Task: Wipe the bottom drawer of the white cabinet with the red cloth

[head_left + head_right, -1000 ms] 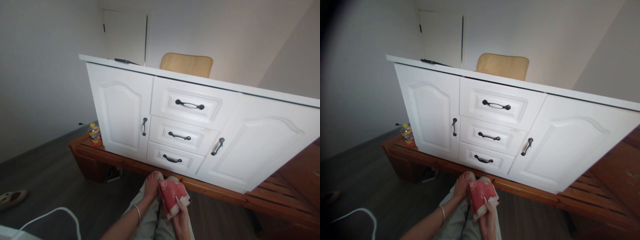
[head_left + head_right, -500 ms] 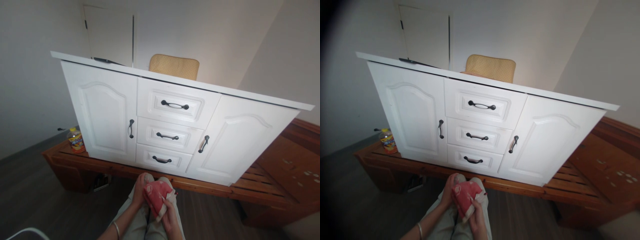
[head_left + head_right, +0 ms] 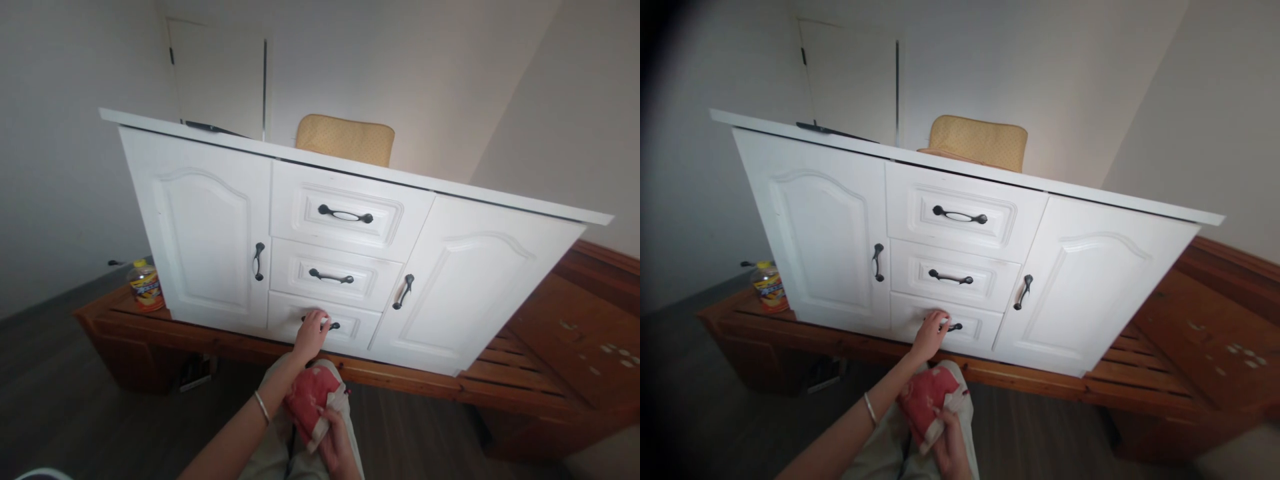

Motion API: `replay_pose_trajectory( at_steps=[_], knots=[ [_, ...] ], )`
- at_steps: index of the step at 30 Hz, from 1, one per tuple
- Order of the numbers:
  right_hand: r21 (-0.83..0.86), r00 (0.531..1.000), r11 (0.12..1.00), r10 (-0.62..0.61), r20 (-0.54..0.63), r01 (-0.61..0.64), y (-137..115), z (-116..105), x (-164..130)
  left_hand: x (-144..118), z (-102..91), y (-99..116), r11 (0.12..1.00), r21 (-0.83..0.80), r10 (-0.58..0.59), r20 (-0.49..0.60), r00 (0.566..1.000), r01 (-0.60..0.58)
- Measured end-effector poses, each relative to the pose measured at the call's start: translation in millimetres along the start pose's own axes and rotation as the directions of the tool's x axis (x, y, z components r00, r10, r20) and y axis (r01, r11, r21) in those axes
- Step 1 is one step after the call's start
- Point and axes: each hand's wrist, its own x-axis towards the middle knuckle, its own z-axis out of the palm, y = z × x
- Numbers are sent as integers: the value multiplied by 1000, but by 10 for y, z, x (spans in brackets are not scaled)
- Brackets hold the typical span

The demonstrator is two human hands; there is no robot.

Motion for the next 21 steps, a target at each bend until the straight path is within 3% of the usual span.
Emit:
replay_pose_trajectory(
  at_steps=[8, 12, 21],
  knots=[
    [-44, 1000, 999, 5, 29, -4, -36, 11, -16, -173, 176, -44, 997, 76, -8, 86, 996, 2],
    [-62, 1000, 998, 12, -6, -12, -47, -9, -20, -229, 180, -70, 995, 93, 12, 88, 996, -21],
    [-74, 999, 997, 16, 30, -14, 5, -79, 51, -305, 94, -97, 997, 33, 73, 94, 993, -76]
  ],
)
